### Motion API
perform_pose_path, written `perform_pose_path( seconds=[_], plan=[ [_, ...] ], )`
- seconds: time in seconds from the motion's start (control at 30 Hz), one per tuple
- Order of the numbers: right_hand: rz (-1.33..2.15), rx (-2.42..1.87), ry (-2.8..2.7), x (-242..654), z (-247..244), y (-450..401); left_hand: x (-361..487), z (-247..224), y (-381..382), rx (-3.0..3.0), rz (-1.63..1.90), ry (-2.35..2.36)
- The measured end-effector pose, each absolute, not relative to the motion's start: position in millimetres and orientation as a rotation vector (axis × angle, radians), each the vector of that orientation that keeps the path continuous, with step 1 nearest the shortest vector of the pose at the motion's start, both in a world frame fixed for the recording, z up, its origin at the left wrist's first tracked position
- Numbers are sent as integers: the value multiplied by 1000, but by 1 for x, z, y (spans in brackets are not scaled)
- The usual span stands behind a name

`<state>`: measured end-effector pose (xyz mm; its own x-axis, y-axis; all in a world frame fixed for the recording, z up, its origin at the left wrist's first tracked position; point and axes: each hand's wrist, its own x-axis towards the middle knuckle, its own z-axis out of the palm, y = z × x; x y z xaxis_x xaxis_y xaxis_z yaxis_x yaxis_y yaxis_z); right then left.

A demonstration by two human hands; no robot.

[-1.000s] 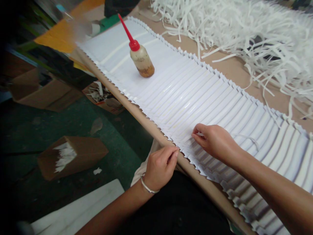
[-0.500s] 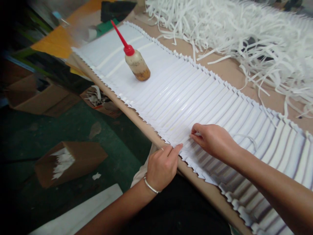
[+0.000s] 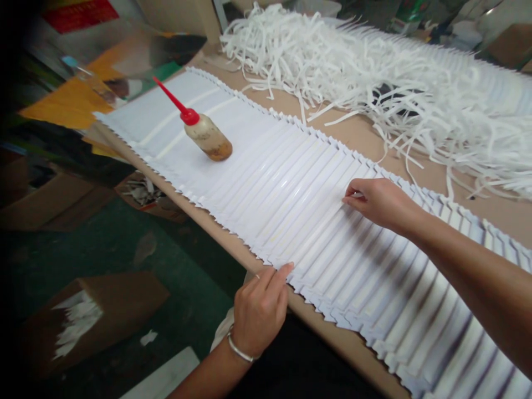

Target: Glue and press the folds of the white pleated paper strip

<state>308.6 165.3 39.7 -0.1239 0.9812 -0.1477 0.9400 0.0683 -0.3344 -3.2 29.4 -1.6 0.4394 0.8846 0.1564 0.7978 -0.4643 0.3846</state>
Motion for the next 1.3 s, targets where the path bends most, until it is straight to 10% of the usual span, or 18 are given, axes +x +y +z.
perform_pose_path(
  seconds=[1.3],
  plan=[
    [435,-2176,-2040,385,-1,235,-4,-3,40,2439,722,1403]
  ],
)
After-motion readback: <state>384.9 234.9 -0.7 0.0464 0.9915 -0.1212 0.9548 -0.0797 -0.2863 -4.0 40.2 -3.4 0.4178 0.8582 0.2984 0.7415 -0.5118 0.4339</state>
